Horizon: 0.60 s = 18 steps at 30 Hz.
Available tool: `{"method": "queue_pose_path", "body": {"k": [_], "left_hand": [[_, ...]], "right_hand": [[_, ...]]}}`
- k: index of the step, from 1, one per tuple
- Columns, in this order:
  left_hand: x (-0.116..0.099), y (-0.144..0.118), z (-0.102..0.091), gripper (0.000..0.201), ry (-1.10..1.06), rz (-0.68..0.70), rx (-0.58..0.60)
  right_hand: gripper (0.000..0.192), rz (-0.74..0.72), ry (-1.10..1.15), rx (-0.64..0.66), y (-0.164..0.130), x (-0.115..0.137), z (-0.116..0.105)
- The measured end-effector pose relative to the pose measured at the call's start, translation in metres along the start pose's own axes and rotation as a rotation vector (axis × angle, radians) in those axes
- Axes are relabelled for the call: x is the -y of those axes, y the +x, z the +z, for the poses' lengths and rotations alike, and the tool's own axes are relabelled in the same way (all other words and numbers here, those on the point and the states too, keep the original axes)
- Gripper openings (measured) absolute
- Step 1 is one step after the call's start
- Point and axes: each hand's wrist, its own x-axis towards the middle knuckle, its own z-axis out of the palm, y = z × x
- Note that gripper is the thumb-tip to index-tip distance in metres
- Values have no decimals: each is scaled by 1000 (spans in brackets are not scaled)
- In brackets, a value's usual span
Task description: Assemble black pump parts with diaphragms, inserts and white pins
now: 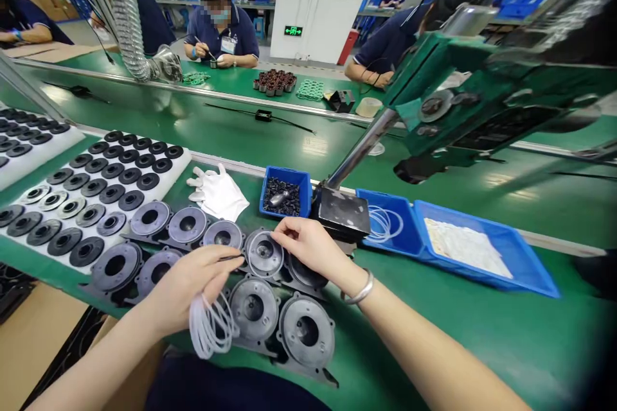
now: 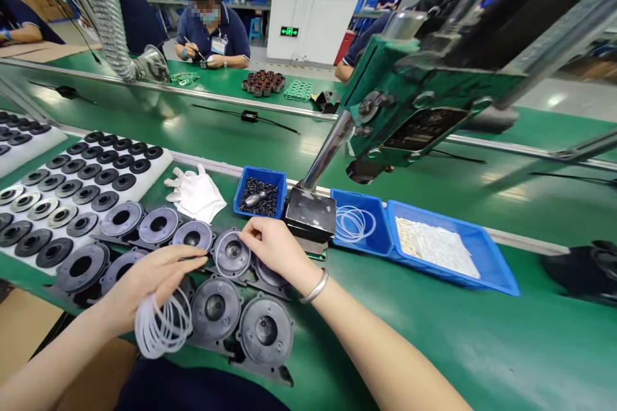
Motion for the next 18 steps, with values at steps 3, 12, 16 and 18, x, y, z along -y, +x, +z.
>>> {"method": "queue_pose_path", "body": {"k": [3, 12, 16, 18], "left_hand": [[-8, 10, 11, 42, 156, 101, 185], [-9, 8, 22, 43, 422, 176, 247], [-8, 9, 25, 45, 413, 199, 289], [-7, 11, 26, 46, 381, 192, 318]], "right_hand": [[18, -5, -3, -4, 7, 0, 1], [13, 20, -41, 9, 21, -4, 4], [9, 46, -58, 21, 23, -5, 1], [8, 69, -62, 30, 23, -5, -2]]}}
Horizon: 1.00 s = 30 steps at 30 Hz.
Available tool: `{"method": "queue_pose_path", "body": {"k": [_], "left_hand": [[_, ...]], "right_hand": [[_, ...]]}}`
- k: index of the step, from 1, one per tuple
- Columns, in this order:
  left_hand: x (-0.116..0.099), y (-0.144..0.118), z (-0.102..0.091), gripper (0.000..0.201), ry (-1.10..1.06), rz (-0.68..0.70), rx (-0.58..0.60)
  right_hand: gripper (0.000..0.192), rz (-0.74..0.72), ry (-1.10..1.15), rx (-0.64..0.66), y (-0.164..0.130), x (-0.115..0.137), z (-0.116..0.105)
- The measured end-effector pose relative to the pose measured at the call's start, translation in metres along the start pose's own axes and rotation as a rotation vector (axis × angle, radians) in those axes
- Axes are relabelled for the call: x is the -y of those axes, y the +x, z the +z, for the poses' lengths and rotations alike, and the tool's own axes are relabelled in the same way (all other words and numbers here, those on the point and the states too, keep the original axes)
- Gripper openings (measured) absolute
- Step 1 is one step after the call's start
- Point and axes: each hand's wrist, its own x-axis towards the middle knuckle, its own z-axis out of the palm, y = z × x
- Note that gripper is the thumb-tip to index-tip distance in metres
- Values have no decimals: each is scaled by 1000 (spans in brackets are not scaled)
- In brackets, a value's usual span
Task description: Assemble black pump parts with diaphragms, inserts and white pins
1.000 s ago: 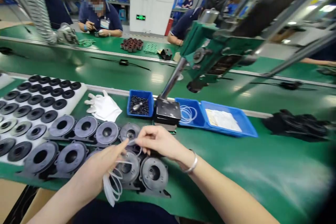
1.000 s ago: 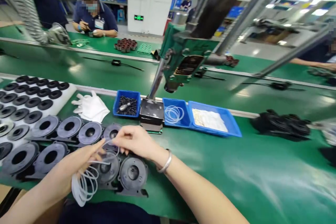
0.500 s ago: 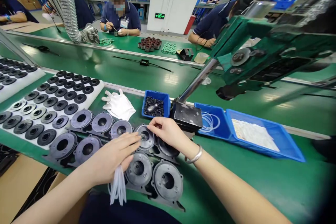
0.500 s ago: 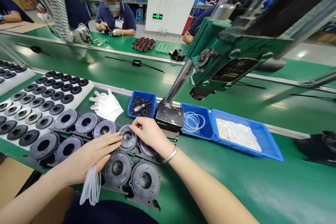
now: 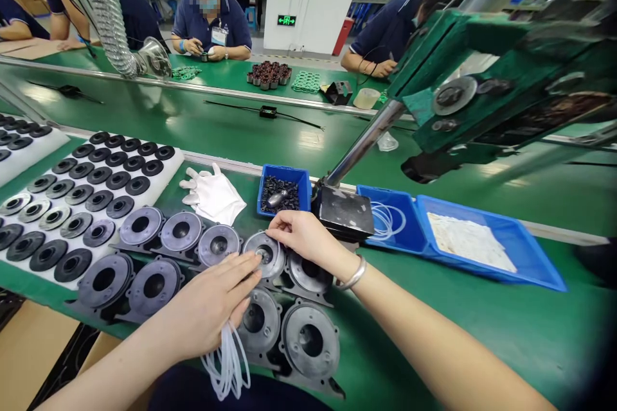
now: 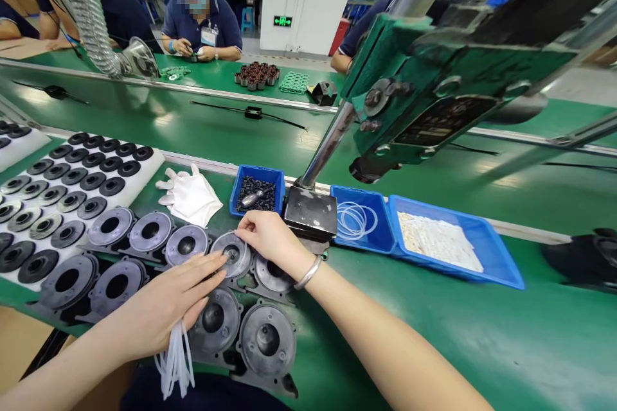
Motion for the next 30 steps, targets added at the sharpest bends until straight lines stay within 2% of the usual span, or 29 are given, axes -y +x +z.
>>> {"method": "queue_pose_path", "body": {"k": [5, 11, 18, 26, 28, 30], "left_hand": [[0, 3, -1, 47, -61, -32, 44], [-4, 1, 1, 53, -54, -43, 30], [-13, 5, 1, 51, 59, -54, 38], [-35, 14, 14, 50, 144, -145, 1], [-35, 14, 13, 50, 131, -146, -31], [-32, 14, 10, 47, 60, -147, -77]], "right_hand": [[10, 4, -51, 42, -1, -1, -4], [14, -58, -148, 36, 3, 6, -2], [19, -57, -402, 49, -6, 11, -7], [20, -74, -551, -20, -33, 4, -2], [19, -80, -565, -85, -39, 5, -2], [17, -110, -514, -213, -48, 9, -5]]}}
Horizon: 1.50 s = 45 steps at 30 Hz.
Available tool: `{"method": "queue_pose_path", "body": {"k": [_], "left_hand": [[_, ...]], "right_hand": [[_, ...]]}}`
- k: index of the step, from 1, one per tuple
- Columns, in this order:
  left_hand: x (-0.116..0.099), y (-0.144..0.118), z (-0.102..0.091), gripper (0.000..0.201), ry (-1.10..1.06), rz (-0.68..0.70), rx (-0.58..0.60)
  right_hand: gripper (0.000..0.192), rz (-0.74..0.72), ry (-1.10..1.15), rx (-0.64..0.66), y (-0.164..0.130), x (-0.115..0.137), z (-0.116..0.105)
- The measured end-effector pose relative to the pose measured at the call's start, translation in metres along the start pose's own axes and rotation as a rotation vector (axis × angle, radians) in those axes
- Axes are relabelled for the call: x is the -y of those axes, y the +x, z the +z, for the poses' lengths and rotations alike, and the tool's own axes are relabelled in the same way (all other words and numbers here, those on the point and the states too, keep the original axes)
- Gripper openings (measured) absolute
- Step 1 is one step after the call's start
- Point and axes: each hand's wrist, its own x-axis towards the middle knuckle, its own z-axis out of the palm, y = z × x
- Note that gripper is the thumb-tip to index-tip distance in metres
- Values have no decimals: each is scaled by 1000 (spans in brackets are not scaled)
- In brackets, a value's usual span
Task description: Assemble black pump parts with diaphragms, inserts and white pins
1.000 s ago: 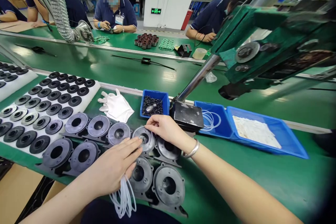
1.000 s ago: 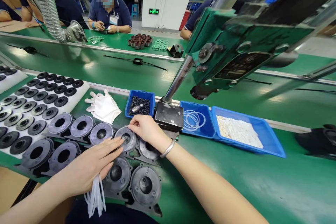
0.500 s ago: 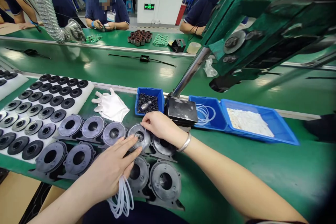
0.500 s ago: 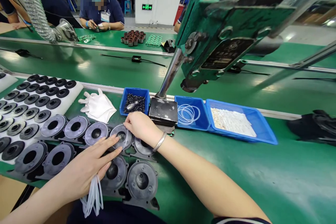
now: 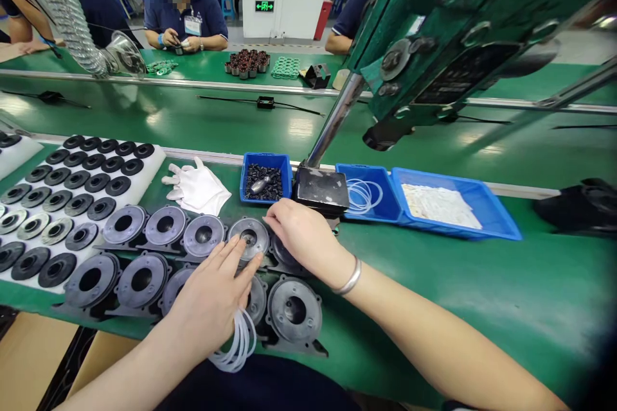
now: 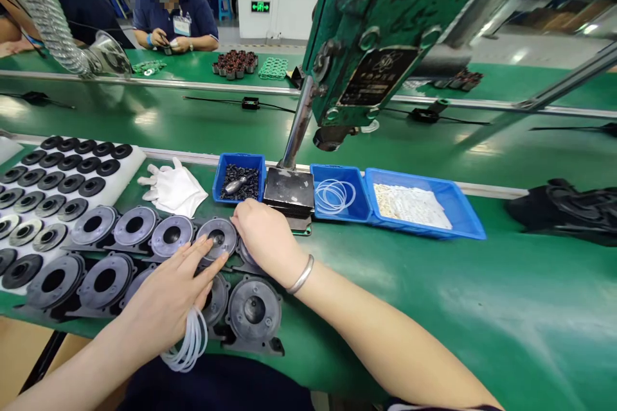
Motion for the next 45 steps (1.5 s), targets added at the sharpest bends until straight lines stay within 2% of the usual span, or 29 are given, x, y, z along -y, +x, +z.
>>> {"method": "queue_pose_path", "body": {"k": [2, 3, 4, 6, 8, 9, 11, 15, 18, 20, 22, 25, 27, 29, 32, 34, 41, 45], "left_hand": [[3, 3, -6, 44, -164, -67, -51], [5, 5, -9, 41, -256, -114, -84], [5, 7, -13, 39, -332, -157, -122], [5, 14, -17, 33, -413, -201, -178], [3, 21, -19, 30, -422, -207, -180], [2, 24, -19, 29, -421, -205, -164], [1, 28, -18, 27, -408, -167, -137], [-5, 28, -9, 29, -317, 61, -164], [-7, 21, -3, 40, -305, 156, -230], [-5, 14, -3, 46, -363, 172, -271], [2, 7, -6, 45, -454, 134, -343], [14, 1, -13, 38, -558, 18, -421], [19, 4, -15, 36, -509, 16, -371], [16, 13, -14, 36, -396, 85, -250], [4, 29, -8, 41, -280, 204, -44], [-4, 36, -3, 43, -220, 255, 41], [-10, 35, 3, 45, -60, 303, 127], [-12, 35, 4, 45, -18, 294, 106]], "right_hand": [[17, 2, 185, -95, -10, 5, -9], [17, 0, 346, -72, -16, 8, -13], [17, 1, 545, 10, -22, 12, -17], [23, 33, 962, 274, -34, 19, -20], [32, 123, 1235, 460, -44, 23, -18], [35, 177, 1298, 488, -47, 24, -17], [39, 264, 1347, 464, -51, 22, -14], [42, 316, 1465, 424, -55, 10, -16], [41, 295, 1416, 373, -59, 1, -19], [42, 315, 1324, 251, -60, -7, -20], [42, 340, 1199, 121, -59, -17, -19], [39, 319, 956, 19, -54, -37, -11], [35, 297, 820, -25, -51, -48, -3], [30, 281, 746, -65, -48, -55, 5], [24, 260, 697, -112, -45, -57, 13], [21, 241, 643, -130, -45, -55, 15], [13, 207, 393, -113, -41, -50, 13], [14, 218, 330, -110, -36, -48, 14]]}}
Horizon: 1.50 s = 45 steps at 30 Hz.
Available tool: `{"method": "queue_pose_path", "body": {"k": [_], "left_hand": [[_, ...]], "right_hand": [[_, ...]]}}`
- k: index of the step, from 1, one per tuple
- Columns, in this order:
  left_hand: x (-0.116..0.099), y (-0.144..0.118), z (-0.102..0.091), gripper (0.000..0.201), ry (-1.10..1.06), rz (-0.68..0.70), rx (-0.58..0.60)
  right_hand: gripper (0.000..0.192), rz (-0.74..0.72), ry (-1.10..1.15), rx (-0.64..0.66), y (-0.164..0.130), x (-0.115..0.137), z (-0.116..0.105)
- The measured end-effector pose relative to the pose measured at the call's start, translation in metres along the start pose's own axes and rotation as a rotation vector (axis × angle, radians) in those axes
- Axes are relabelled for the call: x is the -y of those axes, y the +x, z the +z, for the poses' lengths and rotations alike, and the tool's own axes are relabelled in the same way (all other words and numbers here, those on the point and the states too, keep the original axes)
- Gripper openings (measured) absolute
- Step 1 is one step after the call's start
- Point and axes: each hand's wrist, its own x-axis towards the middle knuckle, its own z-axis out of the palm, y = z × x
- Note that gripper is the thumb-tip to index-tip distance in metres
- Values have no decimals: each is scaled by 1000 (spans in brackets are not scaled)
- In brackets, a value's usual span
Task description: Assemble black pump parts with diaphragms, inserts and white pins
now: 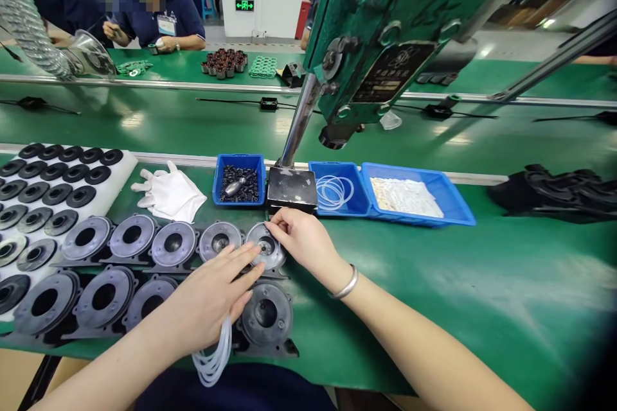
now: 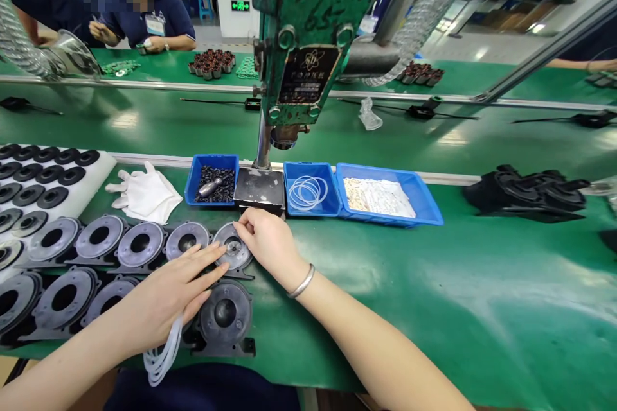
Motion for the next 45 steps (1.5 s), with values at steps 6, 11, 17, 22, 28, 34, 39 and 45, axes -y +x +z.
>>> {"method": "queue_pose_path", "body": {"k": [6, 11, 17, 22, 28, 34, 39, 45], "left_hand": [[-9, 4, 5, 47, 71, -22, -23], [-19, 8, 5, 47, 99, -69, -9], [-33, 18, 3, 48, 149, -140, 24], [-43, 22, 6, 48, 185, -170, 11], [-43, 23, 8, 47, 157, -139, -35], [-23, 6, -9, 35, -296, -265, -297], [-8, -22, -28, 29, -547, -517, -374], [3, -70, -38, 24, -504, -617, -361]], "right_hand": [[12, -10, -20, 69, 3, -3, -8], [14, 8, 40, 123, 4, -6, -15], [11, 60, 18, 137, -7, -6, -23], [11, 90, 41, 117, -21, -10, -22], [17, 93, 58, -90, -26, -17, -20], [22, 77, 314, -160, -39, 18, -35], [31, 111, 823, 554, -38, 86, -24], [40, 108, 846, 772, -12, 133, 19]]}}
